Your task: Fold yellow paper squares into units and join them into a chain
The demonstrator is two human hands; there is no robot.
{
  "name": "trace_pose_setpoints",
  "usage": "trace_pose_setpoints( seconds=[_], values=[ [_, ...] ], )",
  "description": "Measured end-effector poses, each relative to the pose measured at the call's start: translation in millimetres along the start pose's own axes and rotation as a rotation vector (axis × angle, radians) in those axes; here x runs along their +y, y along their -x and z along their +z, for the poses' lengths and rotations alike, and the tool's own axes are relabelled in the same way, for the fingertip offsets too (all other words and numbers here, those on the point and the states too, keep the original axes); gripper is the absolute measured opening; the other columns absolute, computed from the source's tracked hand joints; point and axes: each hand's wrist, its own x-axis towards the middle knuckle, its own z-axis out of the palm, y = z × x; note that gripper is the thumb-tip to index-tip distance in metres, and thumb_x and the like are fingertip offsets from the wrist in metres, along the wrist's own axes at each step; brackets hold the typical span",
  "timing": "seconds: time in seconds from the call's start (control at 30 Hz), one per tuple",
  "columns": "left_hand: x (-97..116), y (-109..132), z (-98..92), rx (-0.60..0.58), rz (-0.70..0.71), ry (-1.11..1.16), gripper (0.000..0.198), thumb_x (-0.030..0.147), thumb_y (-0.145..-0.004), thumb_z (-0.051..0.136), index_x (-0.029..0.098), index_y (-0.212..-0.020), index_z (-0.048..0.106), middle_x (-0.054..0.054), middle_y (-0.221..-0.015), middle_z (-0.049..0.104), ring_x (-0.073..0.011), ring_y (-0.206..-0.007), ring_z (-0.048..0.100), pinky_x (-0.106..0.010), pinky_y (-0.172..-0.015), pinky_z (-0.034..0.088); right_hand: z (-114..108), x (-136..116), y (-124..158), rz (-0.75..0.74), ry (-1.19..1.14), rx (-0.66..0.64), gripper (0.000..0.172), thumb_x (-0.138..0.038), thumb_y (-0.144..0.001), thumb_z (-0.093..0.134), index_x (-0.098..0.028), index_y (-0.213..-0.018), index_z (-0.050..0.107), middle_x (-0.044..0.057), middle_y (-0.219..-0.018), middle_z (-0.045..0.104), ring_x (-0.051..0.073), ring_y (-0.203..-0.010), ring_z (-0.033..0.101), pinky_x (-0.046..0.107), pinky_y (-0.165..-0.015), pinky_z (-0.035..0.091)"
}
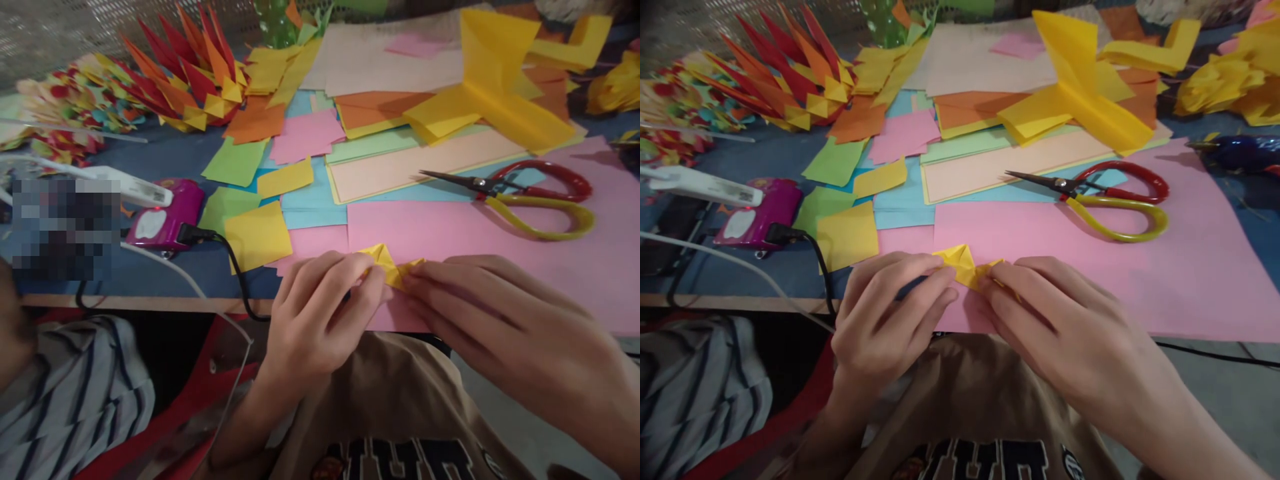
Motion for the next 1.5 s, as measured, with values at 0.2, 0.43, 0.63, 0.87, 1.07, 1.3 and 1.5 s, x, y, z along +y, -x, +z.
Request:
trace_pose_setpoints(
  seconds=[0.2, 0.43, 0.63, 0.87, 1.07, 1.3, 1.5],
  values=[
    [-8, 5, -6.8, -0.183, 0.082, -0.013, 0.034, 0.012, -0.104, 0.073, 0.006, -0.138, 0.071, -0.014, -0.136, 0.079, -0.0291, -0.129, 0.070, -0.045, -0.115, 0.055, 4, 1, 0, -0.039, 0.136, 0.000, 0.046, -0.015, -0.109, 0.051, -0.022, -0.152, 0.064, 0.007, -0.146, 0.069, 0.032, -0.129, 0.068, 0.055, -0.109, 0.062],
    [-8, 12, -4.7, -0.216, 0.201, -0.089, 0.049, 0.039, -0.111, 0.068, 0.006, -0.147, 0.067, -0.015, -0.150, 0.073, -0.0325, -0.137, 0.067, -0.045, -0.115, 0.053, 11, -4, -3, -0.117, 0.240, 0.056, 0.032, -0.018, -0.103, 0.065, -0.015, -0.133, 0.075, 0.014, -0.142, 0.070, 0.036, -0.122, 0.070, 0.056, -0.102, 0.065],
    [-7, 15, -2.9, -0.206, 0.188, -0.088, 0.047, 0.042, -0.117, 0.054, 0.010, -0.147, 0.069, -0.006, -0.152, 0.073, -0.0293, -0.136, 0.066, -0.043, -0.112, 0.051, 20, -4, 7, -0.130, 0.267, 0.107, 0.040, -0.014, -0.105, 0.064, -0.010, -0.145, 0.068, 0.009, -0.155, 0.064, 0.028, -0.135, 0.067, 0.047, -0.117, 0.059],
    [-7, 17, 0.9, -0.181, 0.163, -0.077, 0.048, 0.046, -0.116, 0.055, 0.015, -0.149, 0.070, -0.002, -0.153, 0.071, -0.0282, -0.134, 0.065, -0.043, -0.105, 0.051, 24, -7, 9, -0.109, 0.253, 0.152, 0.034, -0.015, -0.101, 0.073, -0.009, -0.135, 0.073, 0.009, -0.152, 0.066, 0.028, -0.136, 0.066, 0.046, -0.123, 0.052],
    [-5, 17, 1.8, -0.175, 0.202, -0.073, 0.048, 0.043, -0.119, 0.045, 0.014, -0.150, 0.069, -0.003, -0.154, 0.071, -0.0273, -0.134, 0.063, -0.045, -0.105, 0.048, 26, -8, 5, -0.123, 0.200, 0.198, 0.032, -0.011, -0.098, 0.073, -0.007, -0.130, 0.074, 0.010, -0.140, 0.072, 0.027, -0.132, 0.066, 0.045, -0.115, 0.055],
    [-3, 16, 0.9, -0.172, 0.216, -0.093, 0.047, 0.042, -0.118, 0.047, 0.013, -0.147, 0.071, -0.002, -0.156, 0.069, -0.0292, -0.124, 0.064, -0.047, -0.103, 0.047, 23, -4, 6, -0.093, 0.152, 0.254, 0.032, -0.010, -0.102, 0.067, -0.008, -0.133, 0.071, 0.011, -0.146, 0.069, 0.022, -0.135, 0.064, 0.038, -0.118, 0.054],
    [0, 17, 6.3, -0.116, 0.227, -0.148, 0.049, 0.043, -0.120, 0.041, 0.016, -0.148, 0.070, 0.000, -0.156, 0.069, -0.0278, -0.127, 0.065, -0.046, -0.101, 0.047, 23, -2, 4, -0.102, 0.186, 0.265, 0.023, -0.011, -0.105, 0.061, -0.012, -0.124, 0.074, 0.007, -0.135, 0.074, 0.022, -0.125, 0.067, 0.038, -0.111, 0.056]
  ],
)
